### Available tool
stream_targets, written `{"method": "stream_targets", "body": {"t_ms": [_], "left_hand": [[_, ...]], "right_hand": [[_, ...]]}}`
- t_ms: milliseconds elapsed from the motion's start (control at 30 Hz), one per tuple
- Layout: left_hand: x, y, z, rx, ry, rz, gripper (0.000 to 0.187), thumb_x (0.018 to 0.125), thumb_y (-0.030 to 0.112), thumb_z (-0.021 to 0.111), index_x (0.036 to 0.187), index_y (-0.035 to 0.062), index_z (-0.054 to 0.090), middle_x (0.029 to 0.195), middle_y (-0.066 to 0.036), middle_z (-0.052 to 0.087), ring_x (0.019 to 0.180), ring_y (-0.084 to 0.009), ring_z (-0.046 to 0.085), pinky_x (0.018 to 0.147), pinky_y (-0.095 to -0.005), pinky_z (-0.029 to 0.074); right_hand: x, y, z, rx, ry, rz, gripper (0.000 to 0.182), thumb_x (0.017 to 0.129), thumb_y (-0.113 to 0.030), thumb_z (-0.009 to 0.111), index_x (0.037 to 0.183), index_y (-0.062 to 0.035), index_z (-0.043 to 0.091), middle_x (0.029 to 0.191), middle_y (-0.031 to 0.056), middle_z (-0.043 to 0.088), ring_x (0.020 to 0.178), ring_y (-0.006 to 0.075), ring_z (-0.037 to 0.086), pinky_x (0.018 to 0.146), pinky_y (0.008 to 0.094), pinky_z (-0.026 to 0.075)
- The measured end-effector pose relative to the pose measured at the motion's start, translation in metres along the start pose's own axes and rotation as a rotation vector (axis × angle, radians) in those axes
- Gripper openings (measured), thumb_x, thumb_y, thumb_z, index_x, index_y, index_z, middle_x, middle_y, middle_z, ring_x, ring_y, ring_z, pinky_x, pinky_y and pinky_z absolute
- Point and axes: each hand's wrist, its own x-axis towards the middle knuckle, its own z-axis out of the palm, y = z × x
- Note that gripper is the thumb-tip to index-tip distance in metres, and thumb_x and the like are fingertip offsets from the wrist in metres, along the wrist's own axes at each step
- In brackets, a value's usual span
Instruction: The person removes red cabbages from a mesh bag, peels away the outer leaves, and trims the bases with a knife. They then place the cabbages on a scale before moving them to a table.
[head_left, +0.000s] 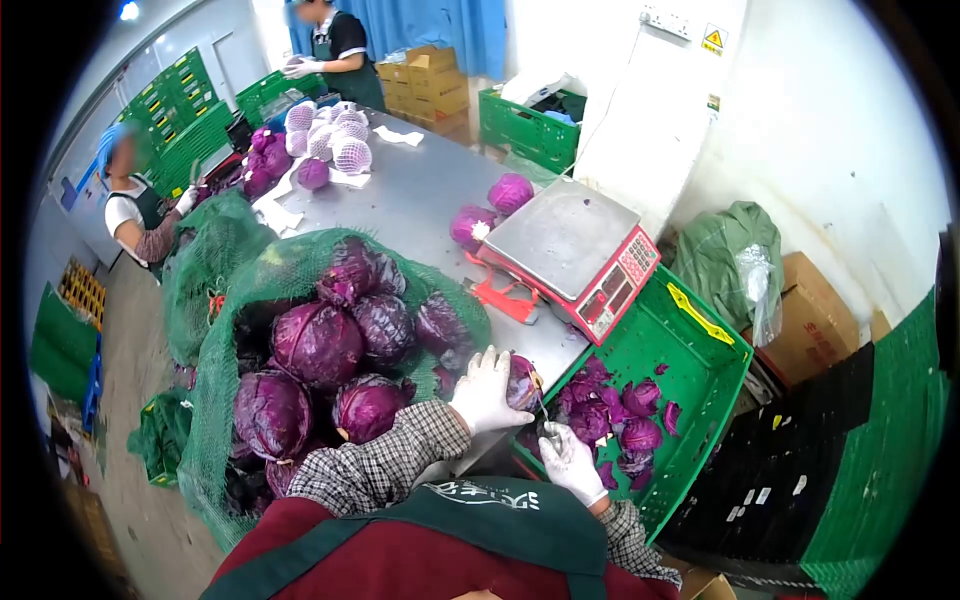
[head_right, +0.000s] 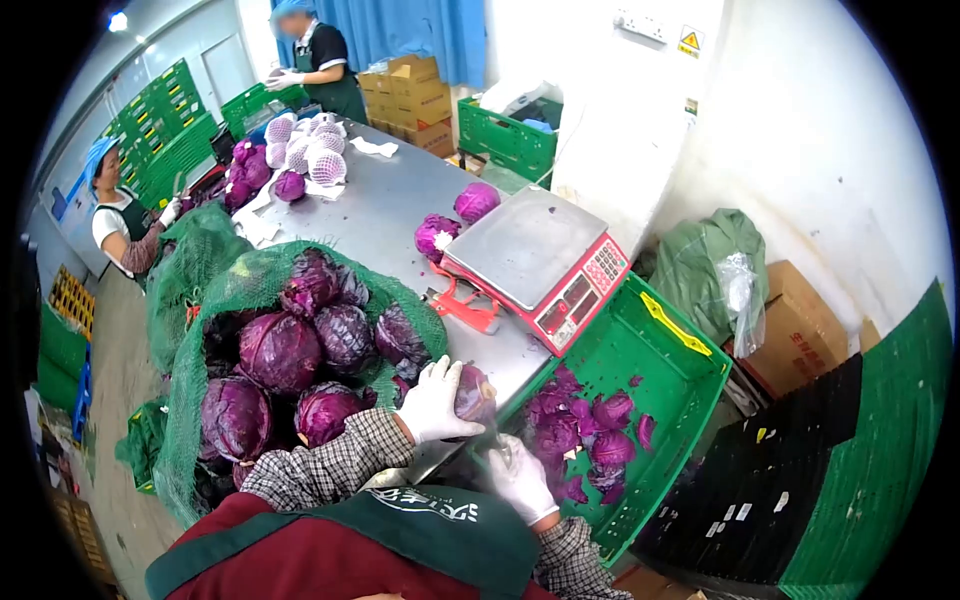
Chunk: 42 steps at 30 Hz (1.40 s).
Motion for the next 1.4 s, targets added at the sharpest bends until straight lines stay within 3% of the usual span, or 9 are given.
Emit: {"method": "stream_targets", "body": {"t_ms": [333,800,900,1000,1067,1133,1200,1333,1400], "left_hand": [[0.009,-0.003,0.002,0.027,0.007,0.039,0.115,0.059,0.061,0.076,0.139,-0.0068,0.031,0.139,-0.031,0.033,0.128,-0.0465,0.035,0.107,-0.0474,0.035],[0.033,0.013,-0.017,0.028,-0.086,-0.124,0.095,0.061,0.063,0.073,0.120,-0.0064,0.048,0.115,-0.024,0.052,0.107,-0.0397,0.054,0.093,-0.0419,0.047],[0.005,0.037,-0.004,0.194,0.058,0.076,0.086,0.059,0.051,0.076,0.121,-0.0032,0.050,0.124,-0.022,0.048,0.117,-0.0398,0.047,0.087,-0.0546,0.048],[-0.001,0.009,0.019,0.027,0.182,0.171,0.096,0.058,0.045,0.079,0.135,0.0016,0.041,0.129,-0.021,0.043,0.120,-0.0412,0.043,0.096,-0.0563,0.042],[-0.015,-0.023,0.012,-0.169,0.295,0.230,0.101,0.059,0.051,0.081,0.133,-0.0038,0.040,0.136,-0.030,0.039,0.127,-0.0438,0.039,0.108,-0.0475,0.033],[-0.037,-0.053,0.020,-0.225,0.292,0.247,0.106,0.060,0.050,0.083,0.137,-0.0048,0.035,0.141,-0.030,0.034,0.133,-0.0433,0.033,0.112,-0.0463,0.029],[-0.055,-0.057,0.024,-0.205,0.273,0.308,0.112,0.061,0.047,0.083,0.143,-0.0036,0.025,0.148,-0.028,0.025,0.138,-0.0440,0.024,0.114,-0.0474,0.025],[-0.071,-0.041,0.007,-0.121,0.215,0.133,0.119,0.059,0.048,0.083,0.146,-0.0029,0.020,0.141,-0.029,0.032,0.133,-0.0436,0.032,0.111,-0.0478,0.030],[-0.073,-0.033,-0.001,-0.092,0.190,0.113,0.121,0.059,0.048,0.084,0.148,0.0005,0.018,0.138,-0.029,0.034,0.129,-0.0444,0.035,0.106,-0.0491,0.035]], "right_hand": [[0.003,-0.020,-0.007,-0.435,-0.091,0.010,0.019,0.089,-0.018,0.056,0.102,-0.0039,0.057,0.084,0.0193,0.064,0.078,0.0396,0.064,0.067,0.0446,0.053],[0.074,0.010,0.000,-0.795,-0.036,0.111,0.016,0.087,-0.017,0.052,0.093,-0.0021,0.054,0.075,0.0233,0.064,0.072,0.0423,0.064,0.064,0.0515,0.052],[0.092,0.017,0.007,-0.972,-0.150,0.195,0.019,0.085,-0.015,0.052,0.091,0.0012,0.059,0.082,0.0235,0.067,0.077,0.0395,0.067,0.066,0.0482,0.053],[0.070,0.026,-0.002,-0.796,-0.099,0.188,0.018,0.087,-0.016,0.051,0.089,0.0009,0.057,0.083,0.0242,0.066,0.079,0.0412,0.065,0.068,0.0490,0.052],[0.048,0.082,-0.004,-0.538,0.019,-0.245,0.023,0.092,-0.023,0.052,0.095,-0.0001,0.055,0.076,0.0181,0.063,0.058,0.0354,0.059,0.057,0.0428,0.050],[0.026,0.025,0.002,0.031,-0.065,0.347,0.033,0.095,-0.029,0.054,0.109,0.0012,0.055,0.072,0.0113,0.060,0.047,0.0202,0.053,0.048,0.0319,0.045],[0.022,0.002,0.015,0.095,-0.058,0.269,0.044,0.097,-0.033,0.054,0.124,0.0017,0.051,0.070,0.0060,0.057,0.044,0.0101,0.048,0.044,0.0255,0.039],[0.020,-0.019,0.030,0.300,-0.142,0.311,0.053,0.099,-0.034,0.051,0.138,0.0006,0.041,0.065,0.0055,0.053,0.041,0.0112,0.043,0.042,0.0255,0.037],[0.021,-0.027,0.026,0.076,-0.232,0.153,0.042,0.094,-0.019,0.055,0.130,0.0021,0.045,0.097,0.0186,0.060,0.073,0.0248,0.062,0.061,0.0335,0.052]]}}
